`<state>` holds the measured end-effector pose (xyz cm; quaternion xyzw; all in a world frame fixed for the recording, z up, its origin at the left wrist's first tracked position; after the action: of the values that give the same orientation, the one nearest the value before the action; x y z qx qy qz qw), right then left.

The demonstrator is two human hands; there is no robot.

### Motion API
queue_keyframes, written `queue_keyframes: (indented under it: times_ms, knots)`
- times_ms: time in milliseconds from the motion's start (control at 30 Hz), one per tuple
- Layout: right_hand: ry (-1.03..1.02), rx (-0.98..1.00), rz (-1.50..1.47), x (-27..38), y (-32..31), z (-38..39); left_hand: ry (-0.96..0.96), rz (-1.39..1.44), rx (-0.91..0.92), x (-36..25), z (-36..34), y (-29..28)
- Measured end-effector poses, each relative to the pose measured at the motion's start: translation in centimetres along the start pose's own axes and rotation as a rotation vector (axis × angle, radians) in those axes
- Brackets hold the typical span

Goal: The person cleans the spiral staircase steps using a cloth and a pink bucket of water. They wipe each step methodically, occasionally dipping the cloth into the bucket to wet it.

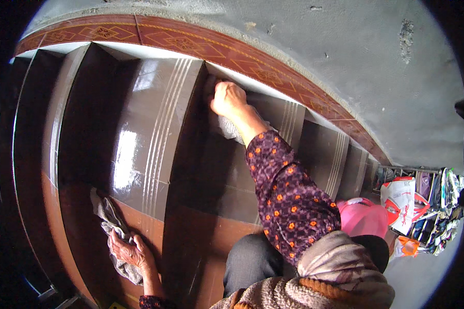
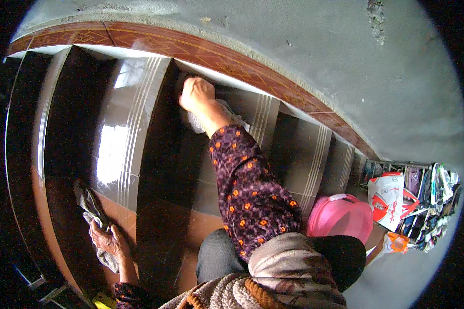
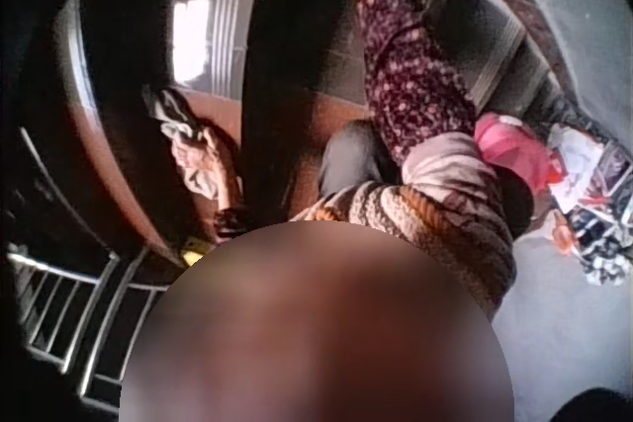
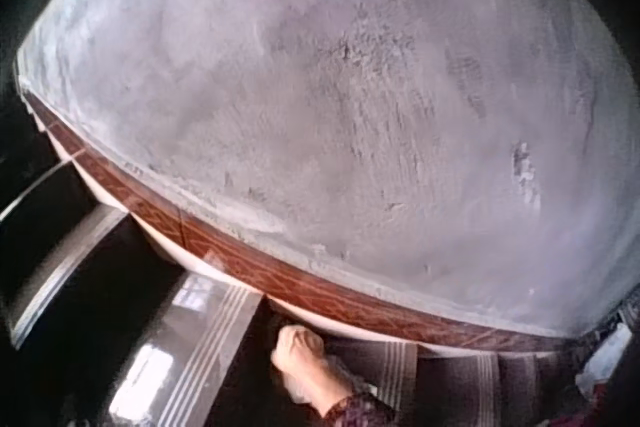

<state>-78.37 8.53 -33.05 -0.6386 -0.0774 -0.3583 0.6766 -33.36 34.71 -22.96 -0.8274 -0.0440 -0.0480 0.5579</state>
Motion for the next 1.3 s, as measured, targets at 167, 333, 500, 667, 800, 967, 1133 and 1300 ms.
queue_keyframes:
  times_ms: [167, 333, 500, 667, 800, 967, 1133, 1300]
  knots:
    - [-0.142, 0.644, 0.103, -0.5, 2.0, 7.2, 0.016, 0.039, -0.034, -0.3, -0.2, -0.2]
    - [-0.199, 0.241, -0.076, -1.6, -2.6, 7.5, 0.028, 0.031, -0.051, -0.4, -0.2, -0.2]
    - [-0.278, -0.356, 0.087, 0.1, -2.6, 3.2, 0.025, 0.025, -0.014, -0.1, -0.1, -0.1]
    - [-0.261, -0.332, 0.266, -0.4, 2.7, 1.1, 0.01, 0.032, -0.001, 0.0, -0.1, 0.1]
    - [-0.296, -0.261, 0.17, -0.6, 3.6, 1.4, 0.036, 0.043, -0.051, -0.3, -0.1, -0.3]
    - [-0.087, 0.397, -0.504, -0.3, 3.3, 8.7, 0.011, 0.012, -0.024, -0.4, -0.2, -0.3]
    - [-0.32, -0.285, -1.063, 2.3, -4.8, 7.9, -0.002, 0.022, 0.005, -0.6, -0.3, -0.3]
    - [-0.567, -0.666, -0.039, 9.5, -5.1, 2.3, -0.032, 0.041, 0.028, -0.8, -0.4, -0.5]
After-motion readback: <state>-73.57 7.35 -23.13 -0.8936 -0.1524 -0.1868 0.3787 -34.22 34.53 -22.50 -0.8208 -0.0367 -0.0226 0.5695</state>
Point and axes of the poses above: each hand's wrist, its own z-axis away from the middle knuckle, its own y-axis out of the palm, x = y × z, the point moved 5 cm from there along -z, towards the middle knuckle, and after that the axes turned 10 degrees about y, right-handed, at the moved point
